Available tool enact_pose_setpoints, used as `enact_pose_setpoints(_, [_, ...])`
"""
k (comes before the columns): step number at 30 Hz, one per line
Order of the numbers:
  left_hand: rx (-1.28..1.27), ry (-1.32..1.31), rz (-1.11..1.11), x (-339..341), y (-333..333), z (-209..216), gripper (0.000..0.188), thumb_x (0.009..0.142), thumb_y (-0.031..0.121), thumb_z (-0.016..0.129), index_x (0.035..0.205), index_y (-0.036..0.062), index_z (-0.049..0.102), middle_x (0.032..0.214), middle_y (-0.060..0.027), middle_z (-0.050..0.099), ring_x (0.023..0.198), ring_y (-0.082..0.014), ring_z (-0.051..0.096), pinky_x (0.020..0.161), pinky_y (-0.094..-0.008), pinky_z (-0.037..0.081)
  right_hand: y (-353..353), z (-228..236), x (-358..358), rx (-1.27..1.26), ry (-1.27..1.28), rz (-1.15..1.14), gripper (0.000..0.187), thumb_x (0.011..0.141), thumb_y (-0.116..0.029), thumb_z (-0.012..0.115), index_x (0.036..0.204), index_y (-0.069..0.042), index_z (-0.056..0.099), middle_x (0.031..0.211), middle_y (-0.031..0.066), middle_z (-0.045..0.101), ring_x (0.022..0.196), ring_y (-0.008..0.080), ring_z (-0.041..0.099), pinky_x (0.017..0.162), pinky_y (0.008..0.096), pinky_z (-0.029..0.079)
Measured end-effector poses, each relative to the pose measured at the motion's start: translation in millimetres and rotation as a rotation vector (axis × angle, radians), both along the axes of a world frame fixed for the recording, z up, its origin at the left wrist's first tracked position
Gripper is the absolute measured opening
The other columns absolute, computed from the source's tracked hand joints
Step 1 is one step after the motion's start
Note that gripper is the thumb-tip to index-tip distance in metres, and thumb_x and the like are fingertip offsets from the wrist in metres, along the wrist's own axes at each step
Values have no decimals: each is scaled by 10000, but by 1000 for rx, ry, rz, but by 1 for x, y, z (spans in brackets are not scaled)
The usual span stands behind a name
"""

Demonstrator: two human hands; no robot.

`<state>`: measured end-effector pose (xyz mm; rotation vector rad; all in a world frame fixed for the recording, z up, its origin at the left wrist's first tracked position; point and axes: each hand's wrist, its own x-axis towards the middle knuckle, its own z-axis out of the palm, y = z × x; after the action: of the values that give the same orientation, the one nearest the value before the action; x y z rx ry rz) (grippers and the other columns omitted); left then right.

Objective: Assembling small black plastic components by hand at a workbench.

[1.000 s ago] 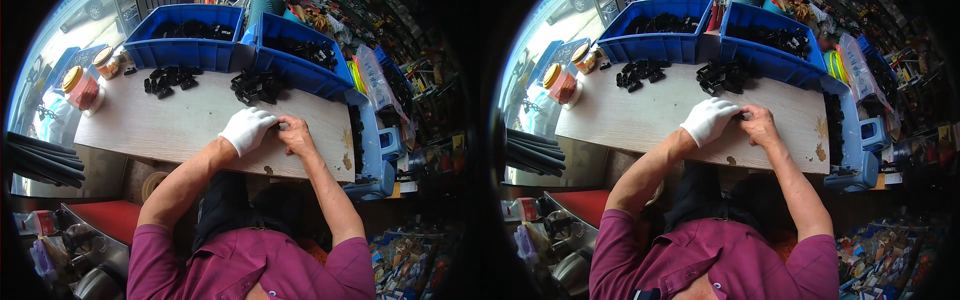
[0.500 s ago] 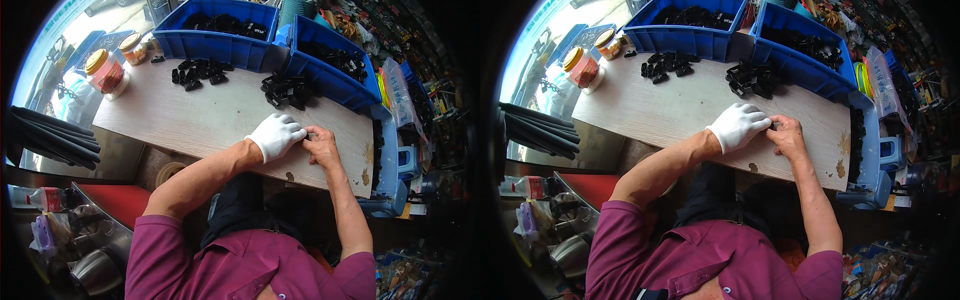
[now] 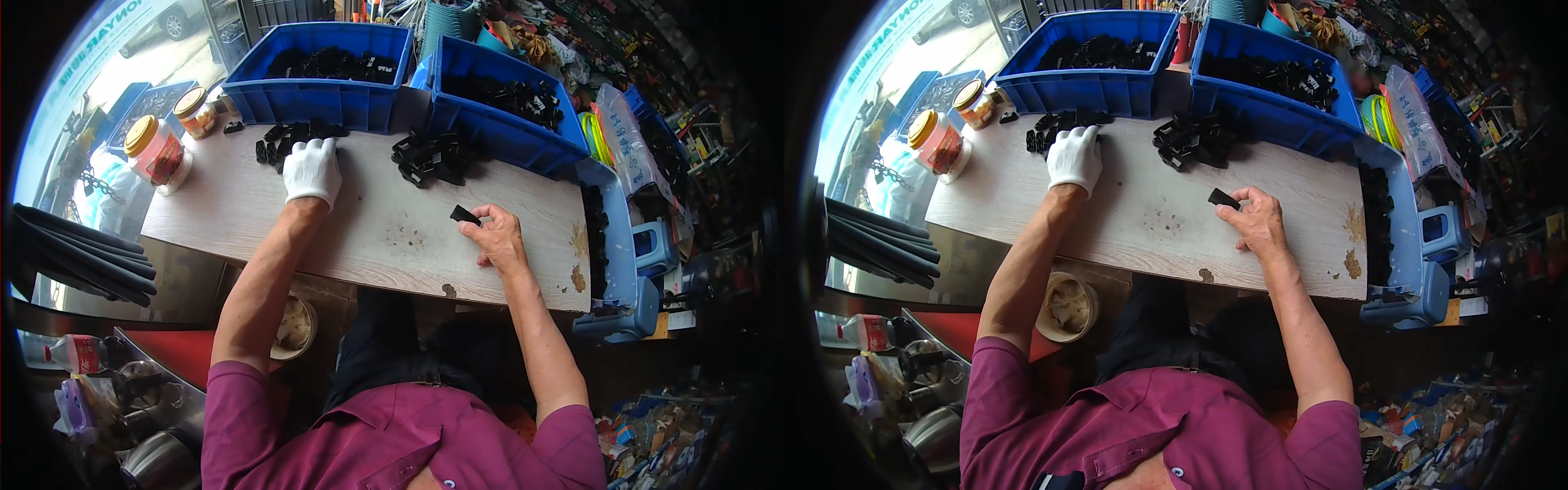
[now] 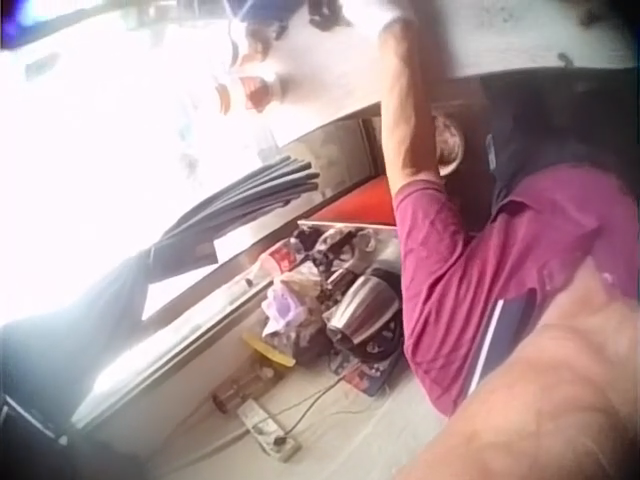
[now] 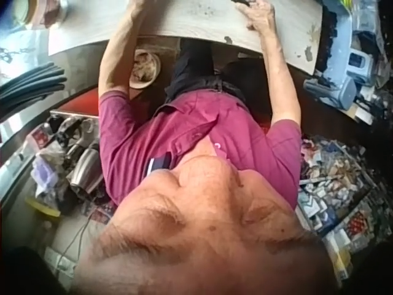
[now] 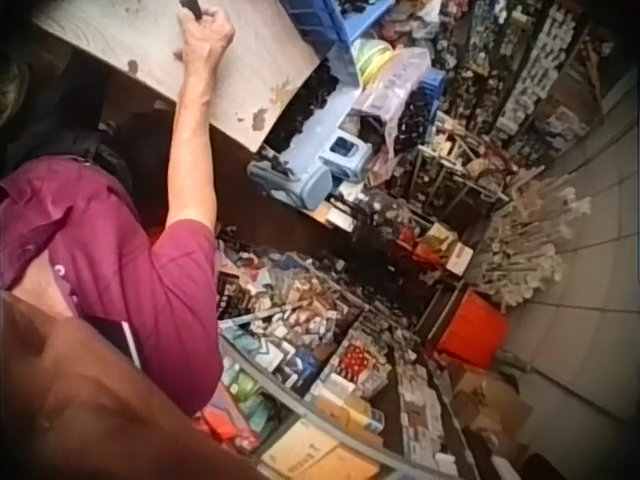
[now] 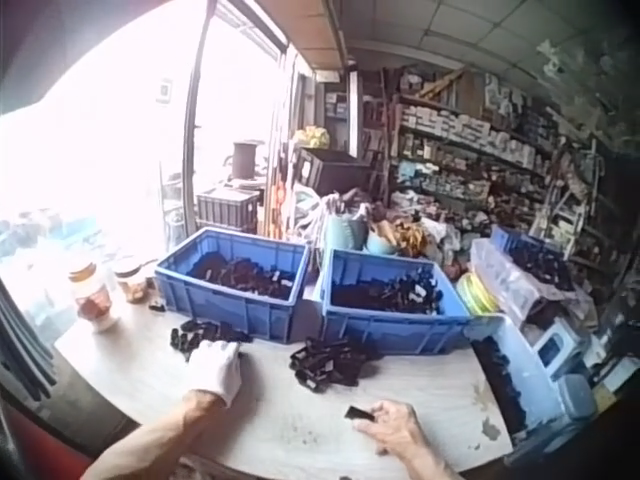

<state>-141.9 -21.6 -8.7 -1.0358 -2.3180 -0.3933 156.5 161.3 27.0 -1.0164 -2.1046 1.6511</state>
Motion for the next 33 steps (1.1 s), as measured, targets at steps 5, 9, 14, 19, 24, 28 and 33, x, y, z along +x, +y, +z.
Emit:
enact_pose_setpoints(5, [35,-58,-198,10,0,-4,198,902,147,680,1098,127,697,992,-93,728,919,-334,674,767,-444,566,3,6,3,-58,34,-77,371,826,-174,825,1081,32,653,571,1,553,380,97,468,367,282,440])
enact_pose_setpoints(9, [84,-189,-359,36,-1,2,157,922,168,681,1061,107,721,954,-111,740,913,-343,683,781,-451,566,21,10,15,-225,87,-227,379,835,-197,833,1078,12,631,575,14,567,396,113,533,415,315,548])
enact_pose_setpoints(14, [259,-347,-308,23,-7,-1,146,943,216,663,935,89,734,921,-134,728,888,-373,671,767,-470,554,85,10,53,-189,249,-639,311,858,-225,825,1063,-64,656,511,-3,463,450,154,547,532,414,618])
enact_pose_setpoints(19, [265,-268,-336,41,-7,8,151,910,213,708,989,84,721,952,-128,723,912,-372,663,805,-458,552,114,11,72,-36,242,-942,308,866,-214,809,1109,-72,683,541,17,482,474,168,544,530,402,613])
enact_pose_setpoints(24, [101,-158,-284,42,-9,1,162,882,194,716,1019,106,706,966,-89,713,943,-336,649,772,-435,572,69,12,21,-134,199,-425,525,860,-157,810,1312,-28,575,528,-13,487,451,129,556,564,382,620])
enact_pose_setpoints(28, [157,-229,-237,41,-2,3,124,907,224,694,934,111,737,942,-83,711,927,-341,651,758,-446,570,44,10,-28,-62,141,-172,572,821,-137,820,1326,-14,580,560,-12,521,439,108,549,505,333,599])
enact_pose_setpoints(33, [177,-316,-213,35,-2,6,160,926,228,695,973,91,765,996,-118,727,950,-353,663,817,-440,556,30,16,-66,21,87,-28,625,803,-138,812,1380,-33,597,591,5,548,447,108,557,460,292,556])
